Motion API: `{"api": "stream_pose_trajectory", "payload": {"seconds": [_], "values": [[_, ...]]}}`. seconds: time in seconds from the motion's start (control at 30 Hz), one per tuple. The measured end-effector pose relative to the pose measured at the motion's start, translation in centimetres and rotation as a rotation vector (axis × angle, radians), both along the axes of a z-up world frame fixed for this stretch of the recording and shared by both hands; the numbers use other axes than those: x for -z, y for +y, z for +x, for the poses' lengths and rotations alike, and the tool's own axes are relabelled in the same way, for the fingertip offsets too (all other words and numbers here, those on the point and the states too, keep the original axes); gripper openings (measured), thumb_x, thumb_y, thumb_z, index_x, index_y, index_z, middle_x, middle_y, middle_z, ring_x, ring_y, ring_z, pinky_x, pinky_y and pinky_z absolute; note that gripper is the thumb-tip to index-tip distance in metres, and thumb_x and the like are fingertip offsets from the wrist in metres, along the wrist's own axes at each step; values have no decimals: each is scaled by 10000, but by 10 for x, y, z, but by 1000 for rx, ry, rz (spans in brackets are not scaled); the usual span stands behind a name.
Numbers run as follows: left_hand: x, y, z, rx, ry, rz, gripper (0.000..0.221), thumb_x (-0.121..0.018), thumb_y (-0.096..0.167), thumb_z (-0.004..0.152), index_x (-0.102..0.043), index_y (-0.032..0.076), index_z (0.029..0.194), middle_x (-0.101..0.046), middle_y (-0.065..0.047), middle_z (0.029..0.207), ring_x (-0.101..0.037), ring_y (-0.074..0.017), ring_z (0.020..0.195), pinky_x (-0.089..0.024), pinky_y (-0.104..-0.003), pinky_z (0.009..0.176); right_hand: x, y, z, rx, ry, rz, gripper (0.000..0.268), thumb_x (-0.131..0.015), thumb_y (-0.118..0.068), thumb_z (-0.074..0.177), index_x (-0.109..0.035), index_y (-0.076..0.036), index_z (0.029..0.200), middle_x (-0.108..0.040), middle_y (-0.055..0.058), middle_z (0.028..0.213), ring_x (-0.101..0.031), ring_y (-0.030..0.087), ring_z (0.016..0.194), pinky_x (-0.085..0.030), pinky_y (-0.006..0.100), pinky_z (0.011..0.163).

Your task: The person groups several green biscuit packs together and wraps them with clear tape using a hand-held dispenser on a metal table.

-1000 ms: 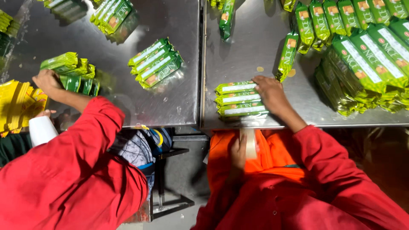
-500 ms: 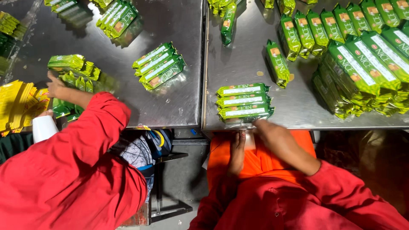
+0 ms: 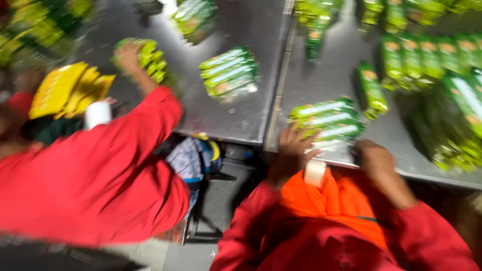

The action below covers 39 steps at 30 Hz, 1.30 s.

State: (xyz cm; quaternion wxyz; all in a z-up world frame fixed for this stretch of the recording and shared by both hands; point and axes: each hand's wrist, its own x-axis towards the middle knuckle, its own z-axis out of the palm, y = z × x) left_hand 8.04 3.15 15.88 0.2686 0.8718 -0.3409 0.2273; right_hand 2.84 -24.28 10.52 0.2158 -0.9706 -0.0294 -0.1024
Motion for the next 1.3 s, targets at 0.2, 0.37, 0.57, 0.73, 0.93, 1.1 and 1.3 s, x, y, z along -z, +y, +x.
{"api": "stream_pose_trajectory", "payload": {"seconds": [0.2, 0.37, 0.57, 0.73, 0.93, 1.1, 1.3], "values": [[12, -28, 50, 14, 73, 100, 539, -759, 328, 836, -586, 170, 1322, -470, -81, 1569, -315, -467, 1518, -379, -594, 1182, -7, -20, -20, 110, 74, 457, 258, -667, -312, 982, -761, -115, 1120, -750, 74, 1086, -723, 258, 896, -538, 359, 793], [11, -30, 45, -43, -40, 134, 425, -753, 210, 857, -616, 159, 1256, -488, -118, 1534, -326, -483, 1501, -409, -584, 1124, -21, 0, -23, 133, 70, 264, 225, -671, -334, 983, -783, -168, 1085, -749, 23, 1118, -709, 251, 880, -532, 361, 770], [1, 20, 35, -259, -226, -21, 412, -769, 218, 925, -646, 25, 1268, -456, -152, 1548, -343, -495, 1510, -411, -577, 1071, -35, 6, -24, 187, 139, 235, 245, -648, -371, 962, -786, -209, 1085, -762, -23, 1127, -731, 236, 855, -547, 356, 768], [23, 74, 102, -648, -145, 71, 530, -766, 313, 851, -616, 93, 1309, -475, -140, 1516, -349, -495, 1436, -406, -624, 1020, -43, 12, -15, 247, 170, 244, 279, -633, -368, 951, -766, -238, 1159, -745, -14, 1143, -720, 257, 863, -542, 374, 771], [13, 123, 244, -1030, -211, 552, 482, -605, 252, 1018, -529, 197, 1490, -440, -189, 1594, -393, -512, 1367, -371, -664, 1039, -31, 6, -12, 104, -226, 304, 169, -676, -233, 928, -774, -153, 1041, -770, 20, 1020, -700, 229, 971, -509, 353, 899], [-24, 22, 257, -527, -176, 65, 694, -697, 337, 827, -530, 46, 1434, -431, -331, 1499, -397, -549, 1385, -337, -659, 983, -52, -8, -57, 162, -493, 260, 156, -680, -132, 908, -714, -27, 1018, -697, 116, 965, -637, 304, 954, -471, 394, 871], [17, -166, 167, 740, 1233, -190, 661, -694, 504, 910, -564, 78, 1399, -651, -146, 1328, -587, -262, 1259, -471, -364, 1035, -54, -114, -113, 755, -815, 322, 136, -598, -142, 1085, -698, -50, 1071, -673, 101, 1005, -621, 239, 919, -498, 358, 834]]}}
